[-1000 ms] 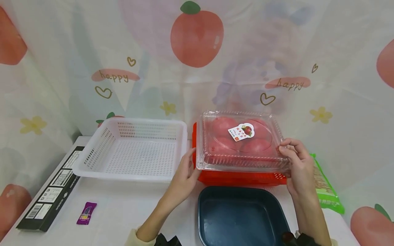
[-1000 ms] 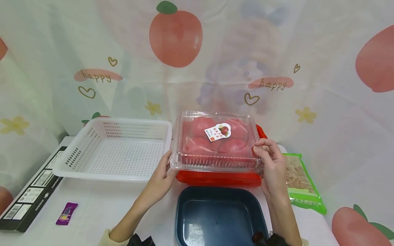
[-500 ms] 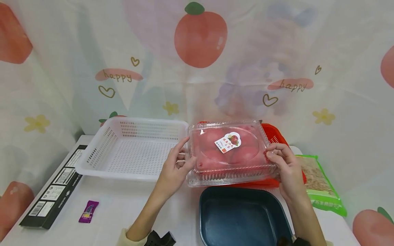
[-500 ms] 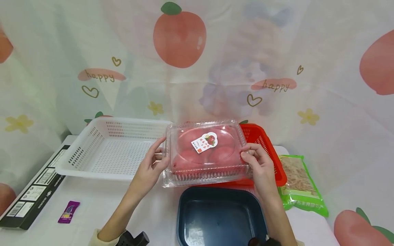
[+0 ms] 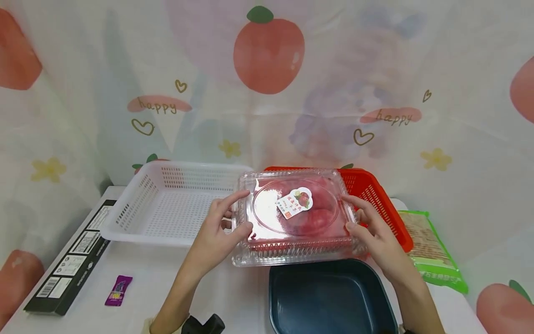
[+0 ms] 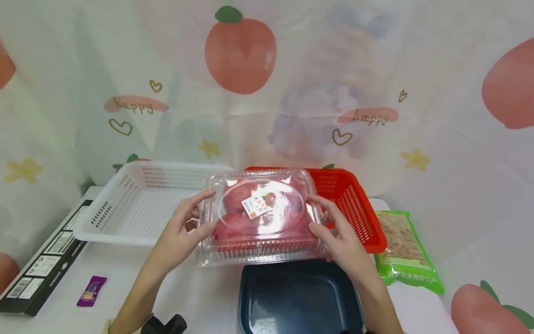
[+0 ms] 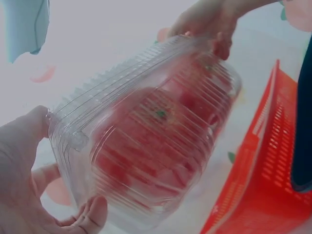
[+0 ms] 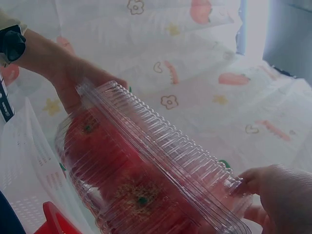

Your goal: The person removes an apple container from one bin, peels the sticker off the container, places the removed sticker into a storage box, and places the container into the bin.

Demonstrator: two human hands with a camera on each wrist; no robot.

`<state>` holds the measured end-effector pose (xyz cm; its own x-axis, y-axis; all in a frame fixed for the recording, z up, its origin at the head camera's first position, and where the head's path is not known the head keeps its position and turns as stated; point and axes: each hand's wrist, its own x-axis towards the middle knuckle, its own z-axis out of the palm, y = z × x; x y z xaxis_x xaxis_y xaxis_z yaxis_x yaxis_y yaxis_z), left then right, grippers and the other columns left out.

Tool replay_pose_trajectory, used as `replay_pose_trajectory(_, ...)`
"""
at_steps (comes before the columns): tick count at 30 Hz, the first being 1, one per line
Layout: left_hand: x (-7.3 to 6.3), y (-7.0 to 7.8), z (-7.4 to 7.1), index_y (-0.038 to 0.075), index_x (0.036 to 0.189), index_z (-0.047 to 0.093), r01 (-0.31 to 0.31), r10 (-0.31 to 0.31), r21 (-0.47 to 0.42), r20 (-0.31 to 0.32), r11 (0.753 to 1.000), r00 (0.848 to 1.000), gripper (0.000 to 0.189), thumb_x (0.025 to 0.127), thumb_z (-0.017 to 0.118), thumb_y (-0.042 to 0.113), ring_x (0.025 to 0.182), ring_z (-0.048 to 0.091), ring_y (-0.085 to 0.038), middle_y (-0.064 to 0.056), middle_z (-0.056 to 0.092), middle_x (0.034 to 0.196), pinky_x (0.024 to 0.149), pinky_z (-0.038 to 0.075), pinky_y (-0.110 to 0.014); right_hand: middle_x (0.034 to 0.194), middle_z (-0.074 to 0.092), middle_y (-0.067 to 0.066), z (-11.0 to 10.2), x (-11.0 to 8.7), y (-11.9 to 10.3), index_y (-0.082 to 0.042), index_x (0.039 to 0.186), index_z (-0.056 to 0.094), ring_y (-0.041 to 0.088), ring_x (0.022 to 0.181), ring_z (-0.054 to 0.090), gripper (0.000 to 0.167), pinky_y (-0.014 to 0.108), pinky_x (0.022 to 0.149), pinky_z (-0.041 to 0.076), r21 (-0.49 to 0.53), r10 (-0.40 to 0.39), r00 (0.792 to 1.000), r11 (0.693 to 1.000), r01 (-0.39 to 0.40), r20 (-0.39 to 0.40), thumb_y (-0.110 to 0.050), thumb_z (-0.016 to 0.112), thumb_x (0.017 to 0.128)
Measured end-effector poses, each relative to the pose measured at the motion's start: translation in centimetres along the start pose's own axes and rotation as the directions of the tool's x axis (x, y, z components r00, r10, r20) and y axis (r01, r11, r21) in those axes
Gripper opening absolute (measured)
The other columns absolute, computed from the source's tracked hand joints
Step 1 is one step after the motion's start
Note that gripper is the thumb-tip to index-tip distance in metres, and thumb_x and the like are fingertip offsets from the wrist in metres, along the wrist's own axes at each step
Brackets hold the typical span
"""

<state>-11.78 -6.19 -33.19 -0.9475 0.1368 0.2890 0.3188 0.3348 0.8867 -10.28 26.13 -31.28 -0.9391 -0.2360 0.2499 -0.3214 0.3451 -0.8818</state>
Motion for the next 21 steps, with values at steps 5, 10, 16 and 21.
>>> replay_pose_trajectory(5, -0.6, 0.5, -0.6, 0.032, 0.135, 0.053, -0.044, 0.044, 0.025, -0.005, 0.999, 0.999, 0.056, 0.082, 0.068, 0.023, 0.094, 0.044, -0.020, -0.007, 0.048, 0.109, 0.077, 0.049, -0.030, 0.121, 0.050, 0.004, -0.4, -0.1, -0.5, -0.027, 0.154, 0.019, 0.018, 0.100, 0.060, 0.073, 0.036, 0.061, 0.060, 0.106, 0.028, 0.996, 0.994, -0.037, 0.087, -0.005, 0.051, 0.093)
replay_pose_trajectory(10, -1.0, 0.8, -1.2, 0.034, 0.134, 0.054, -0.084, 0.084, 0.003, -0.008, 0.996, 0.996, 0.054, 0.082, 0.066, 0.021, 0.097, 0.041, -0.020, -0.006, 0.048, 0.108, 0.079, 0.048, -0.029, 0.120, 0.051, 0.002, -0.4, -0.5, -0.8, -0.026, 0.155, 0.014, 0.023, 0.086, 0.067, 0.077, 0.042, 0.044, 0.053, 0.158, -0.008, 0.988, 0.987, -0.017, 0.157, -0.002, 0.050, 0.092)
replay_pose_trajectory(16, -1.5, 1.2, -1.8, 0.033, 0.132, 0.055, -0.114, 0.114, -0.008, -0.014, 0.993, 0.993, 0.053, 0.082, 0.065, 0.019, 0.096, 0.038, -0.019, -0.005, 0.046, 0.106, 0.076, 0.048, -0.028, 0.123, 0.050, 0.003, -0.2, -0.9, -0.9, -0.020, 0.155, 0.016, 0.021, 0.096, 0.068, 0.076, 0.039, 0.060, 0.060, 0.188, -0.066, 0.983, 0.982, 0.033, 0.170, 0.000, 0.051, 0.091)
replay_pose_trajectory(21, -1.6, 1.3, -2.0, 0.031, 0.132, 0.055, -0.123, 0.123, -0.016, -0.006, 0.992, 0.992, 0.053, 0.082, 0.065, 0.017, 0.093, 0.038, -0.018, -0.005, 0.045, 0.103, 0.072, 0.047, -0.025, 0.125, 0.048, 0.003, 0.2, -1.0, -1.1, -0.021, 0.154, 0.017, 0.018, 0.104, 0.066, 0.078, 0.033, 0.076, 0.060, 0.159, -0.051, 0.987, 0.987, 0.027, 0.152, -0.002, 0.056, 0.089)
